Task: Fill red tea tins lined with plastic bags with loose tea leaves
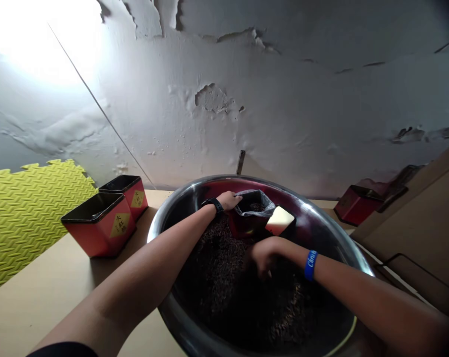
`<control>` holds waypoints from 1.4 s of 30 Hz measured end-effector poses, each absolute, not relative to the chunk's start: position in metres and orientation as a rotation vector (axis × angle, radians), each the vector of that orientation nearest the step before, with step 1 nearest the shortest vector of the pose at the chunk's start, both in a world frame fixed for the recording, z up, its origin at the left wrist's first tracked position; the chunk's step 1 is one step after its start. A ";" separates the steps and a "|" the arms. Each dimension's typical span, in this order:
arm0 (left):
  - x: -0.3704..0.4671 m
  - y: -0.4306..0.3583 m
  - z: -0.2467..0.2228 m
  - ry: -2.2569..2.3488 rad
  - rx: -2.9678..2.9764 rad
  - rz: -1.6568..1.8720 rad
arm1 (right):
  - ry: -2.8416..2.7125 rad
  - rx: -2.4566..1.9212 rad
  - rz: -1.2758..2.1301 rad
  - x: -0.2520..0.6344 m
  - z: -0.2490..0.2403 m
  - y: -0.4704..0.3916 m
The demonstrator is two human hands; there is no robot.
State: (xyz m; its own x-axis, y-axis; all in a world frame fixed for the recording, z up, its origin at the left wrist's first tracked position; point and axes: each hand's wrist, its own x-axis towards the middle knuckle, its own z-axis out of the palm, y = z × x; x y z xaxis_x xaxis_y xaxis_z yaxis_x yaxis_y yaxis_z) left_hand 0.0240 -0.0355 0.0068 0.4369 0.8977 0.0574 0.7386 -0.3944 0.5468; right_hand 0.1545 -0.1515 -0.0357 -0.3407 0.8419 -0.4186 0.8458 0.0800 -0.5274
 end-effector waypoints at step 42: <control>0.030 -0.045 0.012 1.341 2.379 0.447 | 3.059 1.728 -0.559 0.187 0.061 -0.150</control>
State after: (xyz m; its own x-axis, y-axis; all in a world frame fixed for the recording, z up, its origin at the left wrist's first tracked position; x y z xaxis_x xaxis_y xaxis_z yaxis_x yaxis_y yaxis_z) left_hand 0.0296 -0.0453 0.0123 0.4963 0.8633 0.0912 0.7453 -0.4776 0.4652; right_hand 0.1870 -0.1498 0.0608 -0.4632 0.8632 0.2009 0.7362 0.5010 -0.4550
